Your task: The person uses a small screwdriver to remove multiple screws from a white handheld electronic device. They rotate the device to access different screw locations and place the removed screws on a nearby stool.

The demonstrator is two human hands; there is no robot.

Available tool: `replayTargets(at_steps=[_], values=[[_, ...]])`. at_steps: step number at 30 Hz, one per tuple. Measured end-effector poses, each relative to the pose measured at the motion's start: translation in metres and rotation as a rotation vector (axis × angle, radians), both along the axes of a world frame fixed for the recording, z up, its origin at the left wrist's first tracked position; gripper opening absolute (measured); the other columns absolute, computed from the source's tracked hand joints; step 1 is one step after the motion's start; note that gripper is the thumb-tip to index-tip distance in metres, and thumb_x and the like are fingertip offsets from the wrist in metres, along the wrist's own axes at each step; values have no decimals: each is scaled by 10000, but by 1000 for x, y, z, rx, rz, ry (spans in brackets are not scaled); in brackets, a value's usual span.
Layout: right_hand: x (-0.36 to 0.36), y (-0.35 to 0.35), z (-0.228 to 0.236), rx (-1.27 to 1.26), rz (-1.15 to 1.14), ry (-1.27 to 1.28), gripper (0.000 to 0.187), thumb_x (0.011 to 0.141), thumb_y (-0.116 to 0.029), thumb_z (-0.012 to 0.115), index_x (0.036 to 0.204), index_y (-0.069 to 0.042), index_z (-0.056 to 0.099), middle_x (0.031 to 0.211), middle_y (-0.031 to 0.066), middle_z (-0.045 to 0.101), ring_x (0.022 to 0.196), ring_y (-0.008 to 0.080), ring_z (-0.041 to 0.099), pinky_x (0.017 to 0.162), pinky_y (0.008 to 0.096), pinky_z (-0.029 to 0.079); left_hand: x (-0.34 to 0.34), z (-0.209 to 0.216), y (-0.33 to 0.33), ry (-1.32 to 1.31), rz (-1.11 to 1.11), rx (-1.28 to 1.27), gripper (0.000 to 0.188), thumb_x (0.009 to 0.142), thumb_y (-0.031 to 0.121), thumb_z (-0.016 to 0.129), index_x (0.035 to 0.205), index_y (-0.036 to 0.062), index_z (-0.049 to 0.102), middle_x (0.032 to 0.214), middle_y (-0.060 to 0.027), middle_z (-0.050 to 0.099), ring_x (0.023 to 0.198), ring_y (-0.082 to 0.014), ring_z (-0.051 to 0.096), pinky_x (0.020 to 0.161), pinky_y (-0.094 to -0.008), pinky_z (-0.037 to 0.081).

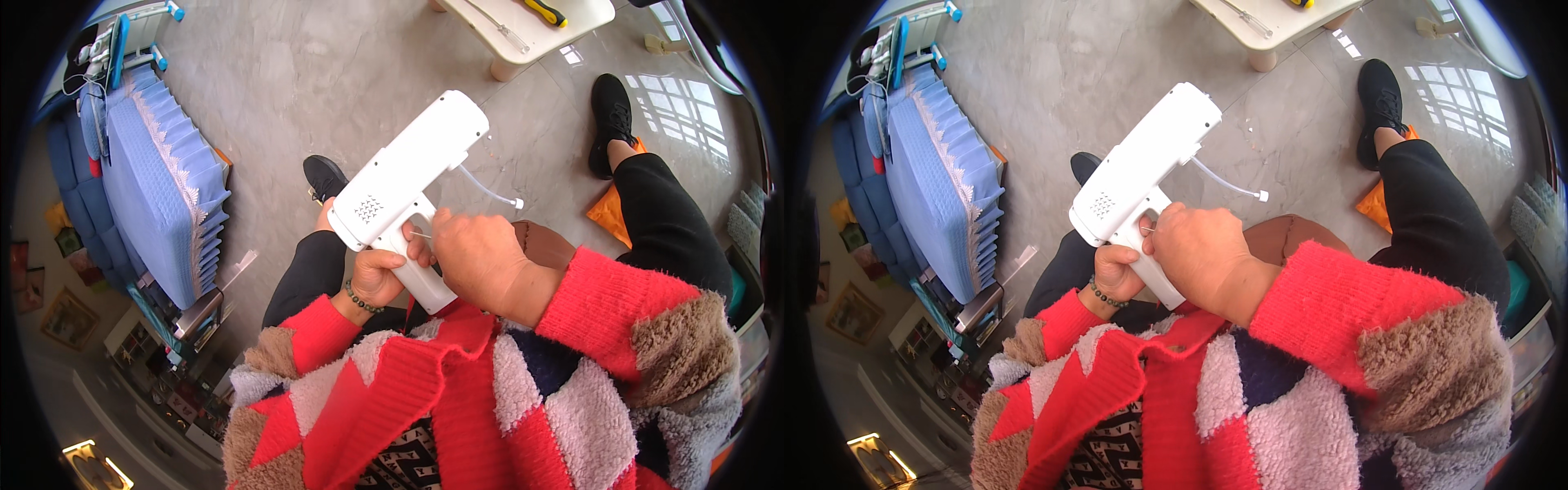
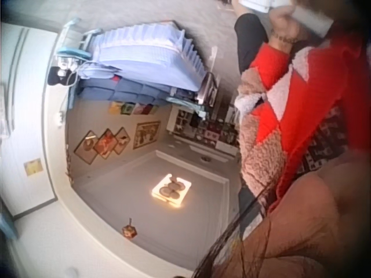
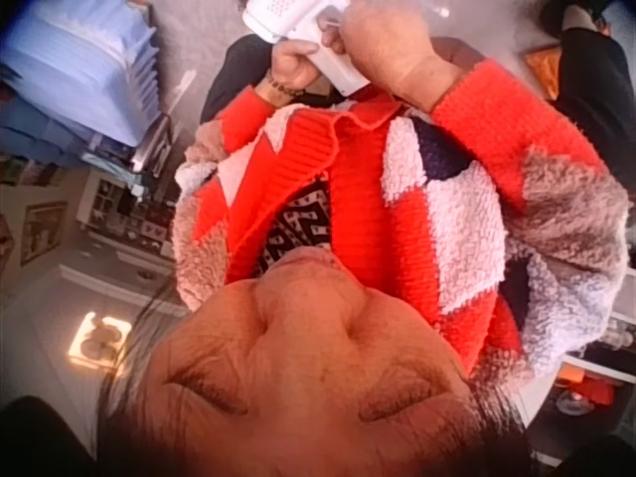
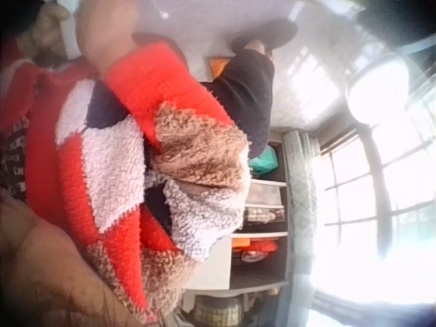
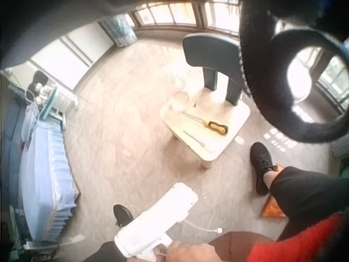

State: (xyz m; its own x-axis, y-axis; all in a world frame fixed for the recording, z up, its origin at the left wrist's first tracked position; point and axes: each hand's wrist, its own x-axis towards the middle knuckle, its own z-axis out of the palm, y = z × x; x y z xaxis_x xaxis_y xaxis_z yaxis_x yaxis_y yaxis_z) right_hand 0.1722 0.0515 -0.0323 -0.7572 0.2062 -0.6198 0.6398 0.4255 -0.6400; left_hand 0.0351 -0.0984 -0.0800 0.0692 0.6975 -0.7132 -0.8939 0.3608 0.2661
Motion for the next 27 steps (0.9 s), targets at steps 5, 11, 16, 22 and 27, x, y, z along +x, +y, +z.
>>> replayTargets(at_steps=[5, 11, 16, 22, 27], values=[[2, 2, -2, -57, -61, 17, 157, 808, -151, 614, 877, -12, 596, 812, 139, 663, 744, 294, 687, 641, 376, 547, 1, 4, 0, 12, -16, 31, 361, 634, 52, 686, 962, 57, 535, 783, -87, 542, 810, -264, 543, 862, -410, 401], [1, 3, -9, -123, -121, -13, 160, 765, -77, 603, 884, 11, 542, 741, 193, 662, 709, 356, 673, 636, 422, 538, 4, 6, 2, 50, -11, 26, 353, 667, 74, 703, 976, 51, 534, 800, -92, 548, 822, -250, 550, 858, -395, 420], [1, 4, -11, -118, -115, 3, 162, 776, -95, 608, 879, 12, 545, 735, 201, 658, 705, 363, 670, 627, 431, 536, 6, 8, 2, 55, 10, 29, 356, 674, 78, 711, 983, 50, 536, 813, -95, 554, 833, -251, 554, 860, -393, 428], [1, 3, -11, -120, -130, 18, 159, 805, -123, 599, 877, 8, 545, 728, 202, 656, 697, 366, 669, 622, 436, 535, 7, 10, 2, 65, -22, 18, 385, 667, 86, 714, 987, 83, 500, 824, -59, 519, 850, -232, 526, 856, -352, 417], [1, 3, -11, -102, -102, 8, 177, 842, -159, 595, 884, 5, 543, 734, 201, 656, 701, 367, 667, 621, 436, 532, 7, 11, 3, 50, -1, 44, 333, 710, 95, 718, 988, 55, 539, 833, -92, 559, 847, -247, 549, 862, -394, 425]])
